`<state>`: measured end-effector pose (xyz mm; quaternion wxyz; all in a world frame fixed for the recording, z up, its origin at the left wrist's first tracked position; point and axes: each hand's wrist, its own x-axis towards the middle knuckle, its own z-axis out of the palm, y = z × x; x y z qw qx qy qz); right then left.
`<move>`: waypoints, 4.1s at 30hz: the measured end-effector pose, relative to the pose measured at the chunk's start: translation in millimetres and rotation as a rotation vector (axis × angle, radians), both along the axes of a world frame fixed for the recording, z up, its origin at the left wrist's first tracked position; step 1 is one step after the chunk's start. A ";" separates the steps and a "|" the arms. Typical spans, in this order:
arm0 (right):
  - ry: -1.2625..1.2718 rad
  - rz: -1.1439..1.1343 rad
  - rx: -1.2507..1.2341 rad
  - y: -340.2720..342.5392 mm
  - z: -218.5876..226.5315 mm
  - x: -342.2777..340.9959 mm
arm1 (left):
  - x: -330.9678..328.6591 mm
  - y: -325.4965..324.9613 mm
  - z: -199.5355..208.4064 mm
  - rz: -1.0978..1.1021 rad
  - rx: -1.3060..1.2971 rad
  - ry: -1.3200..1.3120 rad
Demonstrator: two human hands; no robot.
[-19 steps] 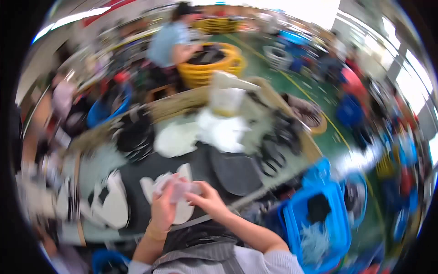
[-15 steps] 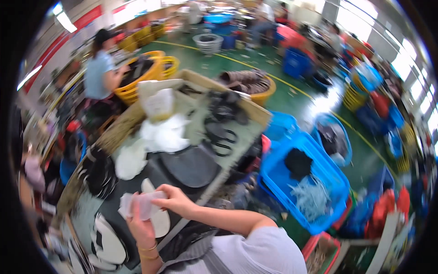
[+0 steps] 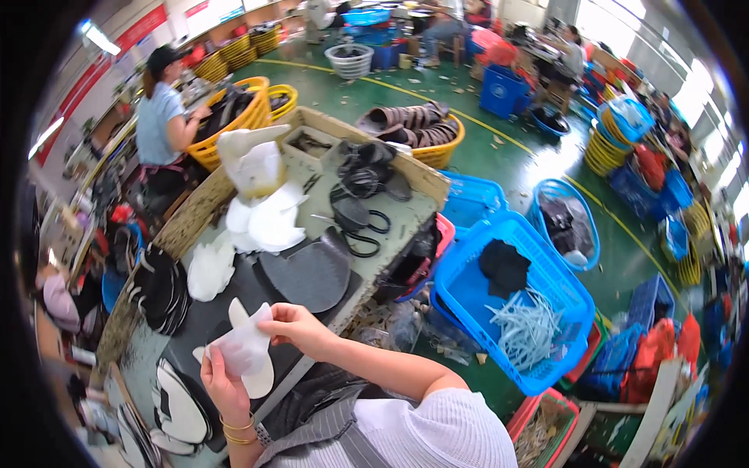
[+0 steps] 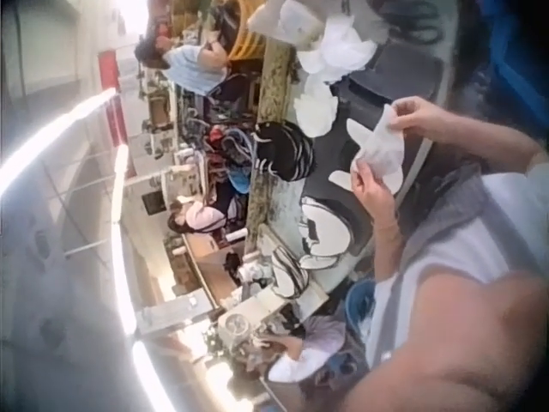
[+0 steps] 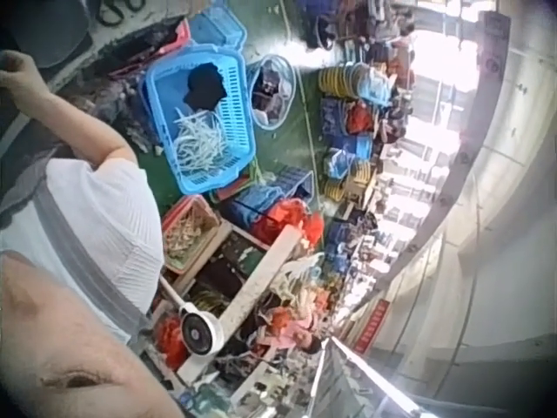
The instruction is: Attaching lining or reinforcement pieces to shoe upper components in a factory environment.
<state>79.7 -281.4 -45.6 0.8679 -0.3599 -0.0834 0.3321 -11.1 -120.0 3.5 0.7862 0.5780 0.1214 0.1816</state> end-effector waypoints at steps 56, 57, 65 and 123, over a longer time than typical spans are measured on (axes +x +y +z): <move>-1.332 0.114 -0.577 76.9 78.7 -22.0 | -57.0 34.5 20.9 0.212 0.801 0.072; -1.267 0.138 -0.561 77.4 78.9 -21.1 | -55.9 34.6 21.2 0.210 0.818 0.068; -1.257 0.001 -0.504 75.5 65.8 -24.3 | -50.7 35.6 20.7 0.118 0.734 0.093; -1.501 -0.101 -1.418 66.4 -43.3 -14.4 | -75.6 56.5 -80.7 -0.274 1.492 0.222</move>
